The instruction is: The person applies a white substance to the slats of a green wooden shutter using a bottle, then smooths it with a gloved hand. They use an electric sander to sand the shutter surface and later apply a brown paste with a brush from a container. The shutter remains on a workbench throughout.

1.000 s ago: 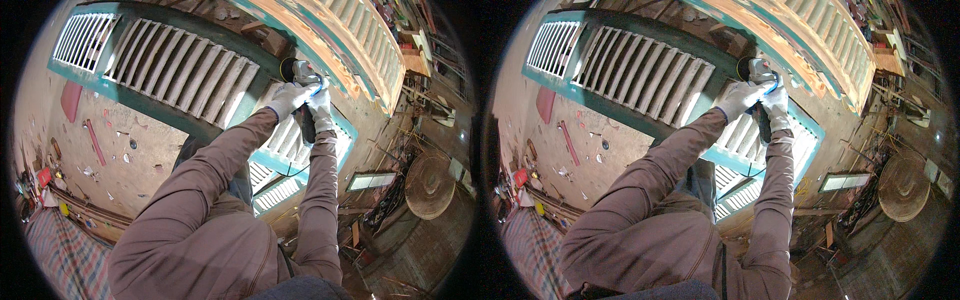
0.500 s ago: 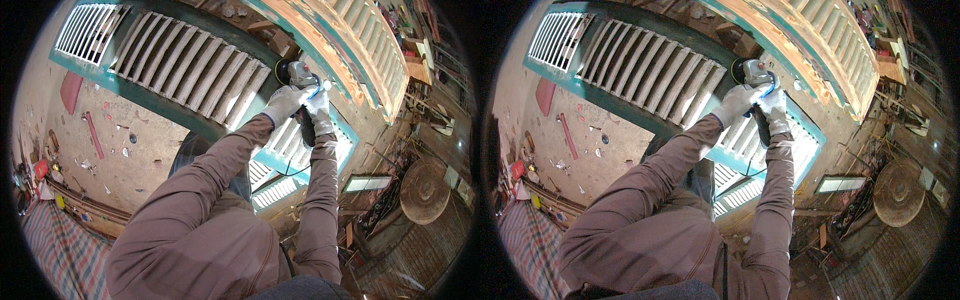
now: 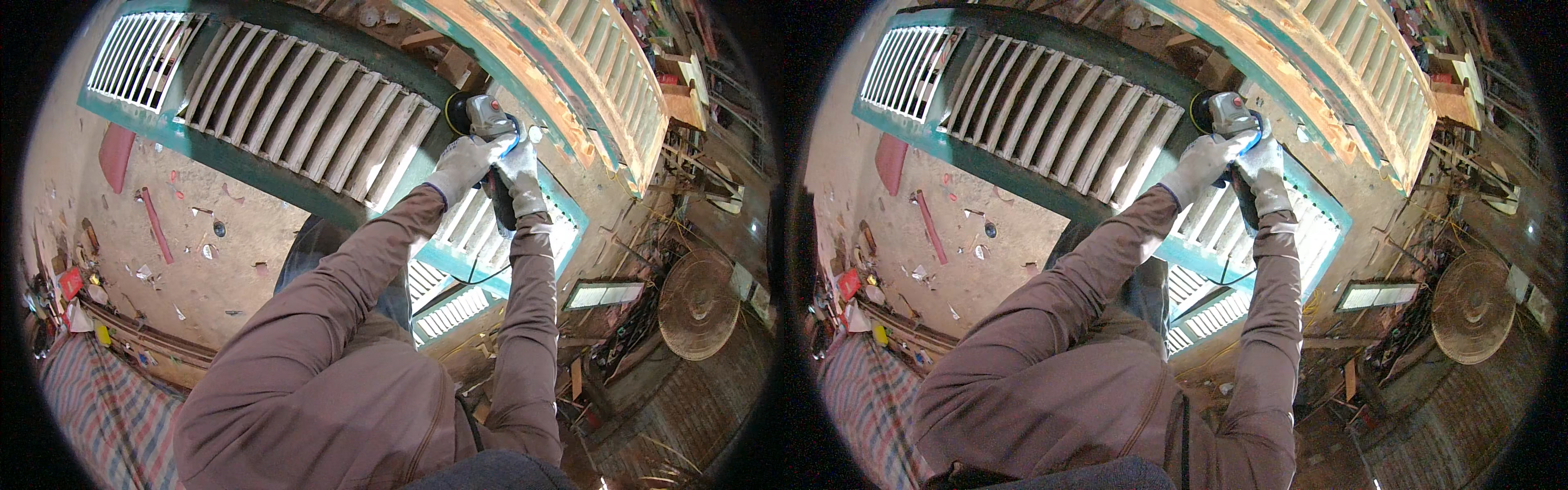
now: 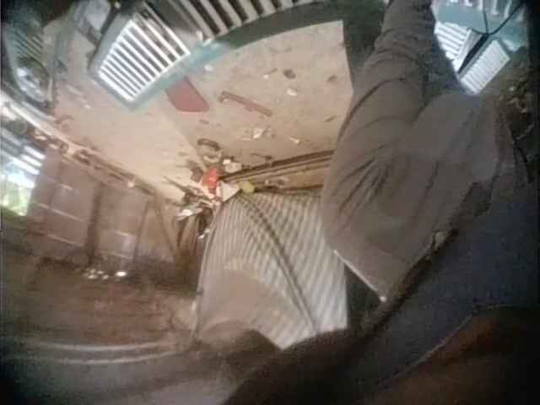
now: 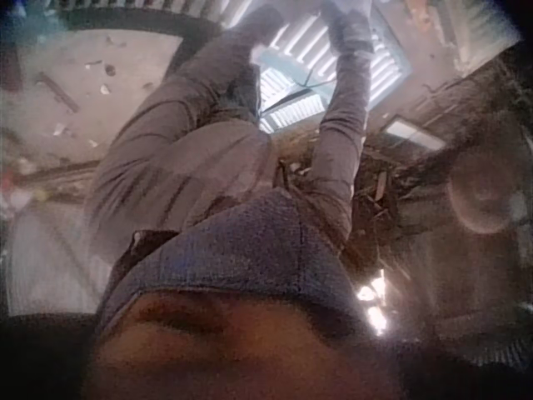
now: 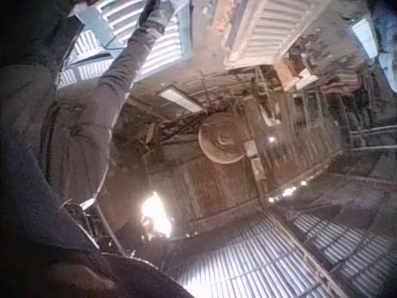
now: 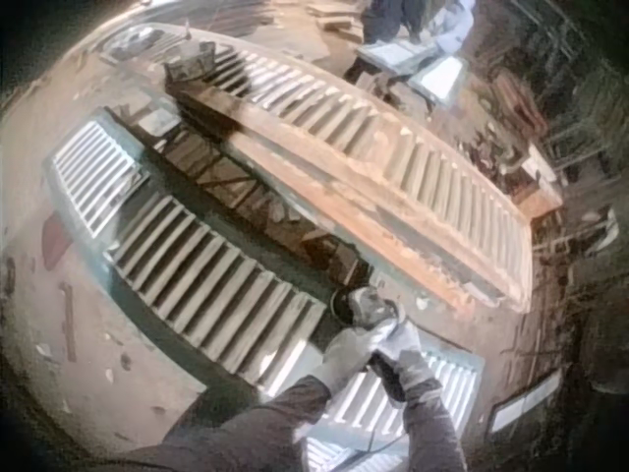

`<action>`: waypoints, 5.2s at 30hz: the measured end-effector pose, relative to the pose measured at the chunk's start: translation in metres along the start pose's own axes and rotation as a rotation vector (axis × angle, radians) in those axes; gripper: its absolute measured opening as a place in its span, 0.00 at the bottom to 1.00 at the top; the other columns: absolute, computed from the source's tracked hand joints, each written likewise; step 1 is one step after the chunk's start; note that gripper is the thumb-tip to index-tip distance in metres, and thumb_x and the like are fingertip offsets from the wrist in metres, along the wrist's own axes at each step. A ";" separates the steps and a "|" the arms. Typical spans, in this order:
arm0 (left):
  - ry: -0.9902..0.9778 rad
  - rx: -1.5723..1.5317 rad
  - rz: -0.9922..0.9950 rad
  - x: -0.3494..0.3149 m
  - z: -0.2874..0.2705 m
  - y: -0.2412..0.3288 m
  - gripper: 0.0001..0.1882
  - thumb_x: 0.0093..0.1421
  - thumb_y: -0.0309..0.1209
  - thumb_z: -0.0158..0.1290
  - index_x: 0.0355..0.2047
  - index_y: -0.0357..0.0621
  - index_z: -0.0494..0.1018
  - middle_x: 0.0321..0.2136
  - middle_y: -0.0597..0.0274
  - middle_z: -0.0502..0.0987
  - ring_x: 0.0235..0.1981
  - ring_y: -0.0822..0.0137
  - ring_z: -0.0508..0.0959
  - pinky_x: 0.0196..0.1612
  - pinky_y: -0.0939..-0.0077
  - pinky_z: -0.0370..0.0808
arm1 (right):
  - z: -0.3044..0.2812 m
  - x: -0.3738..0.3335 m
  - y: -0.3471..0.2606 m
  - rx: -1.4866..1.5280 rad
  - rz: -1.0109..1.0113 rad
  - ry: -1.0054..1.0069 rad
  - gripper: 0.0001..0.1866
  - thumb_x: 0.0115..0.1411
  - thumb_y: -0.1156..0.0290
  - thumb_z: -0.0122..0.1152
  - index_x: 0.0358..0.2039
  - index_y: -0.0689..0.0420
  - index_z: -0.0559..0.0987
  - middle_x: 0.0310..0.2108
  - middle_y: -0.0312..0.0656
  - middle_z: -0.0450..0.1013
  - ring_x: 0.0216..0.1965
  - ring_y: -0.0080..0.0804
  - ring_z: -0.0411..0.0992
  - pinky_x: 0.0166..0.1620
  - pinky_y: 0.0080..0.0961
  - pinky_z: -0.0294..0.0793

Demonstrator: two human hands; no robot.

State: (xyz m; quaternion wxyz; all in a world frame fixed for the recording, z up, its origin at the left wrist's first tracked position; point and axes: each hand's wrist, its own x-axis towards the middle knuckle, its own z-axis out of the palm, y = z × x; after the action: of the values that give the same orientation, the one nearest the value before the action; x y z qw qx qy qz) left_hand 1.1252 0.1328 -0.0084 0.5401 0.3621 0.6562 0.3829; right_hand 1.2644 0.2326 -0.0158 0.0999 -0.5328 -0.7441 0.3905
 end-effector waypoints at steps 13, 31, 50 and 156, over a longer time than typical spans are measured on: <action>-0.100 -0.289 -0.175 -0.004 -0.031 0.046 0.38 0.57 0.66 0.55 0.41 0.37 0.83 0.37 0.45 0.83 0.42 0.53 0.83 0.48 0.64 0.76 | -0.017 -0.008 -0.065 -0.200 0.082 0.119 0.37 0.48 0.57 0.74 0.59 0.51 0.72 0.47 0.52 0.81 0.51 0.49 0.80 0.52 0.39 0.78; -0.176 -0.206 -0.266 -0.012 -0.034 0.039 0.46 0.52 0.72 0.54 0.48 0.38 0.81 0.45 0.39 0.82 0.50 0.44 0.82 0.55 0.60 0.75 | -0.003 -0.013 -0.022 -0.058 0.115 0.034 0.39 0.47 0.54 0.76 0.59 0.50 0.73 0.49 0.53 0.80 0.51 0.48 0.79 0.53 0.38 0.77; -0.157 -0.213 -0.150 0.002 -0.031 0.032 0.46 0.51 0.71 0.57 0.45 0.35 0.82 0.45 0.38 0.82 0.51 0.45 0.81 0.55 0.61 0.75 | -0.015 -0.030 -0.047 -0.098 0.023 0.134 0.38 0.48 0.55 0.76 0.59 0.50 0.73 0.47 0.54 0.81 0.51 0.49 0.80 0.53 0.39 0.78; -0.537 -0.401 -0.136 -0.304 -0.064 -0.058 0.22 0.50 0.38 0.70 0.41 0.37 0.79 0.24 0.65 0.80 0.22 0.76 0.77 0.27 0.77 0.75 | 0.074 -0.292 -0.114 1.421 0.114 0.340 0.32 0.69 0.39 0.51 0.59 0.53 0.72 0.44 0.48 0.79 0.38 0.46 0.80 0.40 0.46 0.86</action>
State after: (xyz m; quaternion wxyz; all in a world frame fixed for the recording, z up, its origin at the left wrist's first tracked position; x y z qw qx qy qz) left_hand 1.1051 -0.1710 0.0787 0.7783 0.2923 0.4248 0.3583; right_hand 1.2616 -0.0710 0.0909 0.5151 -0.4306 -0.2565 0.6953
